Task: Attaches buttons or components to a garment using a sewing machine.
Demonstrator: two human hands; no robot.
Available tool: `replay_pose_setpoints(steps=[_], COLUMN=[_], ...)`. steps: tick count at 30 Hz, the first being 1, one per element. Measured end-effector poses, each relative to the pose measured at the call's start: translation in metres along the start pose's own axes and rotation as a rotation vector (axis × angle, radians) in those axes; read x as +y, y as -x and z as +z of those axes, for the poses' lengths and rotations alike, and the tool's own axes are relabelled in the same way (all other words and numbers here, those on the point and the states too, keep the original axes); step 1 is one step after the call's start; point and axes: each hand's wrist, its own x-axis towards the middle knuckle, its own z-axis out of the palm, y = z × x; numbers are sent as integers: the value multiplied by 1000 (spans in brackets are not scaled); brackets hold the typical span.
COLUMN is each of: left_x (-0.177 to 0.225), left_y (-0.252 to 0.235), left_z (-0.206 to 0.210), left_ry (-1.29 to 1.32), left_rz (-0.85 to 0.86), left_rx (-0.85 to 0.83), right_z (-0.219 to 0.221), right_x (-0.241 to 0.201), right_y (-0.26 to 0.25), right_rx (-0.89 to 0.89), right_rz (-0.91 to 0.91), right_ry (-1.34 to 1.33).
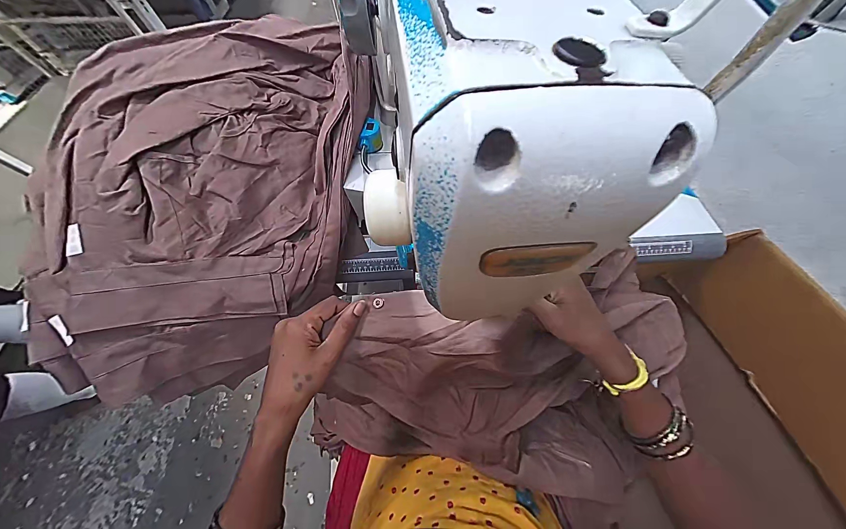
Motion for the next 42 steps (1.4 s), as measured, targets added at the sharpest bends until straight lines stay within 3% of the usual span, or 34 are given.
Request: replay_pose_setpoints(steps=[4,7,10,14,18,22,25,29,32,35,38,42], left_x=[3,18,44,63,64,63,65,61,72,85,80,56], left_y=[6,5,2,-4,-3,-3,-5,-6,16,36,37,38], left_z=[17,38,55,65,73,77,79,74,49,35,34,3], left_ry=[-262,-112,253,394,484,578,646,457,266,352,391,430], left_rz=[146,277,93,-147,-151,-198,-265,-194,186,334,295,133], left_rx=[57,-49,-183,-232,-161,-130,-109,-152,-125,-210,-176,-96], right_z=[-33,-33,-16,-7,-13,-27,-38,-29,-1,27,28,30], right_x=[23,25,23,31,35,18,3,-23,-38,-50,-61,-50], right_y=[-8,-14,-28,-41,-33,-21,-19,-17,-7,-4,-7,14], right_rx=[95,302,410,340,336,361,317,354,377,266,160,-175], right_rz=[152,37,-166,-235,-199,50,126,-102,-520,-850,-737,-495], right_ry=[390,530,607,672,520,230,185,259,434,558,475,-77])
